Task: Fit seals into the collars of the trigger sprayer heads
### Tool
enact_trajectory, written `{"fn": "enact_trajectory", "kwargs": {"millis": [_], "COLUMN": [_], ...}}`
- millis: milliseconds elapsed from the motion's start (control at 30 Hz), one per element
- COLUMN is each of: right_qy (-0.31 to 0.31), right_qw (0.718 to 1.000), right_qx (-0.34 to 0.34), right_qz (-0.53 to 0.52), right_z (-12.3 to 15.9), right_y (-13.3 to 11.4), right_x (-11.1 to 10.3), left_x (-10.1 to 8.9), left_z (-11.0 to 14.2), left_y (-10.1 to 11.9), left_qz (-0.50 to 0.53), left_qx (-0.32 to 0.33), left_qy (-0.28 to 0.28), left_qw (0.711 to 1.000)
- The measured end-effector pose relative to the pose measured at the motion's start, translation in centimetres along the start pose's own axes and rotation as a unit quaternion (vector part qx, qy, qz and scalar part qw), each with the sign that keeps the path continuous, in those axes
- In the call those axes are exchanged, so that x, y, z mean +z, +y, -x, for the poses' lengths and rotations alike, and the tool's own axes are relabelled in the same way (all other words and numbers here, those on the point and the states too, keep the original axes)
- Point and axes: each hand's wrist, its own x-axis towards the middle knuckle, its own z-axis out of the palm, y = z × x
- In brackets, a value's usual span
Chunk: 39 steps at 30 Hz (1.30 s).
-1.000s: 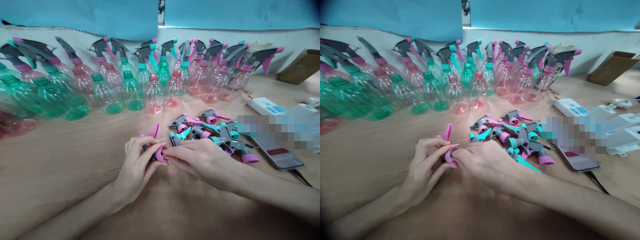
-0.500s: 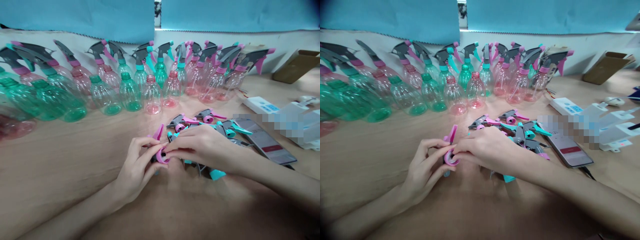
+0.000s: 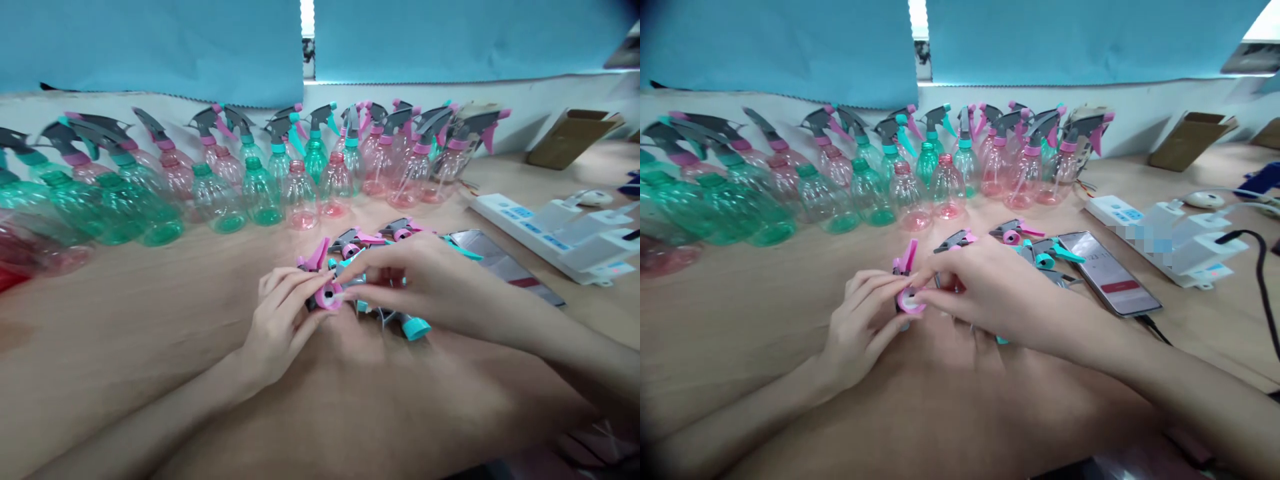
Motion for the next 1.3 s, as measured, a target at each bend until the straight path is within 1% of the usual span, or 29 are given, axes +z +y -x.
{"fn": "enact_trajectory", "kwargs": {"millis": [67, 167, 267, 333, 433, 500, 567, 633, 700, 767, 867, 900, 967, 1067, 1200, 1300], "right_qy": [0.021, 0.050, 0.048, 0.029, 0.009, -0.002, -0.008, -0.003, 0.007, 0.012, 0.031, 0.041, 0.055, 0.047, 0.041, 0.045], "right_qw": [0.999, 0.997, 0.993, 0.991, 0.989, 0.989, 0.990, 0.990, 0.991, 0.989, 0.978, 0.974, 0.965, 0.963, 0.969, 0.971], "right_qx": [0.020, 0.053, 0.098, 0.123, 0.143, 0.146, 0.144, 0.136, 0.113, 0.073, 0.014, 0.004, -0.011, -0.028, -0.002, -0.001], "right_qz": [-0.030, -0.038, -0.046, -0.047, -0.027, -0.014, -0.002, 0.024, 0.070, 0.128, 0.204, 0.224, 0.255, 0.263, 0.245, 0.236], "right_z": [1.0, 2.7, 4.4, 5.5, 6.7, 7.3, 7.6, 7.8, 7.9, 8.0, 8.0, 8.0, 7.7, 6.7, 5.0, 4.5], "right_y": [0.1, 0.9, 2.1, 2.9, 3.7, 4.1, 4.5, 5.0, 5.6, 6.4, 7.2, 7.3, 7.5, 7.9, 8.7, 8.6], "right_x": [-1.4, -3.0, -3.9, -4.2, -4.5, -4.7, -4.9, -4.9, -4.5, -3.8, -2.4, -1.9, -1.2, -0.3, 1.0, 2.1], "left_x": [0.3, 1.2, 2.5, 3.4, 4.7, 5.4, 5.8, 5.8, 5.4, 4.5, 3.0, 2.6, 2.1, 2.4, 3.1, 2.8], "left_z": [-0.8, -2.8, -5.3, -7.0, -9.1, -9.9, -10.3, -10.2, -9.9, -9.2, -7.6, -7.0, -5.8, -4.5, -3.8, -3.4], "left_y": [0.3, 0.6, 0.7, 0.6, 0.7, 0.9, 1.2, 1.3, 1.4, 1.3, 1.4, 1.5, 1.6, 1.6, 1.2, 0.9], "left_qz": [-0.004, -0.007, -0.021, -0.036, -0.054, -0.063, -0.068, -0.067, -0.055, -0.030, 0.016, 0.024, 0.025, -0.011, -0.038, -0.043], "left_qx": [0.005, 0.029, 0.070, 0.098, 0.151, 0.197, 0.237, 0.250, 0.234, 0.210, 0.170, 0.152, 0.135, 0.125, 0.117, 0.128], "left_qy": [0.015, 0.041, 0.038, 0.008, -0.078, -0.132, -0.163, -0.167, -0.165, -0.174, -0.218, -0.235, -0.247, -0.240, -0.221, -0.208], "left_qw": [1.000, 0.999, 0.997, 0.995, 0.984, 0.969, 0.955, 0.951, 0.956, 0.962, 0.961, 0.960, 0.959, 0.963, 0.968, 0.969]}}
